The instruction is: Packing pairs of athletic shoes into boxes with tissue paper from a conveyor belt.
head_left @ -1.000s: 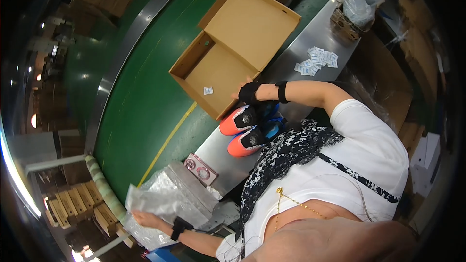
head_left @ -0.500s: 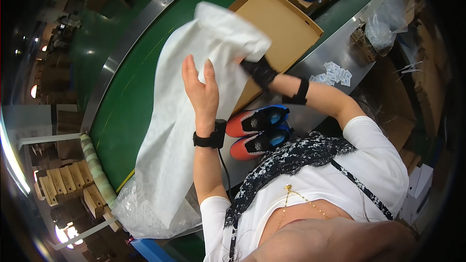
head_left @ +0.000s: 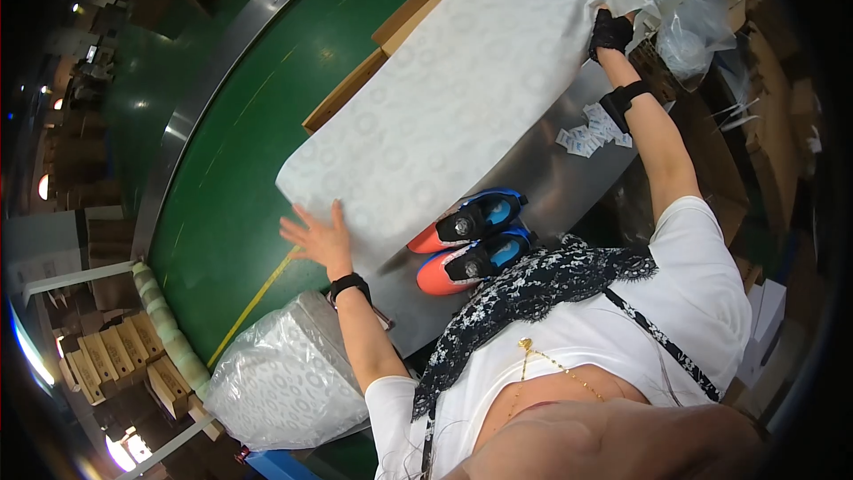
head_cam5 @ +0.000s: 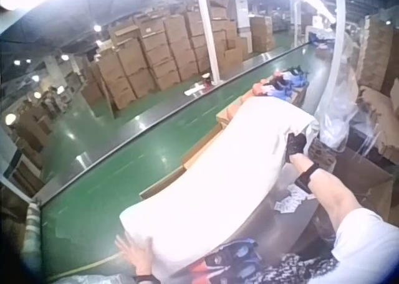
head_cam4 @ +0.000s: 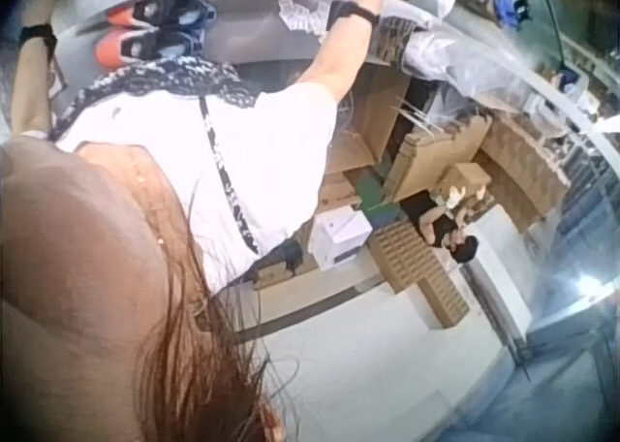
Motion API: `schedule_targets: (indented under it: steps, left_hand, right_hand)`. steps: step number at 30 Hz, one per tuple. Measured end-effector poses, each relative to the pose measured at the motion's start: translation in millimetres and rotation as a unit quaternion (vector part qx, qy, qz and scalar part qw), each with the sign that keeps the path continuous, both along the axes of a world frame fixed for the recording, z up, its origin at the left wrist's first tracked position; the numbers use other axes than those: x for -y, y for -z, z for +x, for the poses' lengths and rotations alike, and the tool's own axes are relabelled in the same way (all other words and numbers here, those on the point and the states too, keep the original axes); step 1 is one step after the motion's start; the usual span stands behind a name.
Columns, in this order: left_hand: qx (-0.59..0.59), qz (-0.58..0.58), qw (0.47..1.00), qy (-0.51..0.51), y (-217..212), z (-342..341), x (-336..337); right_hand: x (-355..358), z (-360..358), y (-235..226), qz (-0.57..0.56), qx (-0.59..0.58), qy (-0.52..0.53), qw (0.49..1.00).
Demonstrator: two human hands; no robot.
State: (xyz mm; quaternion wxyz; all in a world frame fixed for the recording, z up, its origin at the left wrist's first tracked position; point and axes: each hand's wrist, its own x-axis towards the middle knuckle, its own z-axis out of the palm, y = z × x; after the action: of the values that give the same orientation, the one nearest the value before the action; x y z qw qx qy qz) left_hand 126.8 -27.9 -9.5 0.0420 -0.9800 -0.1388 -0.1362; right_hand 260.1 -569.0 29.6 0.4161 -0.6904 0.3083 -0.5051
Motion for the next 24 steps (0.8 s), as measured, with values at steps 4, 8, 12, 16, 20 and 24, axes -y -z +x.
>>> schedule_targets:
  steps: [4, 8, 12, 16, 20, 24]
  left_hand:
    - [0.029, -0.453, 0.882, -0.128, 47, -4, -45]
    - [-0.122, -0.837, 0.510, -0.155, 46, -16, -4]
    - [-0.025, -0.859, 0.503, -0.090, 72, -6, 28]
    - [0.027, -0.790, 0.610, -0.064, 69, 6, 45]
    - [0.059, -0.734, 0.673, -0.063, 44, 14, 33]
    - [0.113, -0.637, 0.762, -0.012, 53, 12, -13]
  right_hand:
    - [24, -14, 6, 0.028, -0.096, -0.076, 0.992]
    - [-34, -85, -19, 0.113, -0.207, -0.192, 0.953]
    - [-117, -150, 31, -0.329, -0.089, -0.428, 0.837]
    - [-187, -229, 39, -0.496, -0.082, -0.696, 0.513]
    - [-196, -236, 49, -0.570, -0.143, -0.633, 0.504]
    - [-206, -207, -1, -0.457, -0.206, -0.768, 0.399]
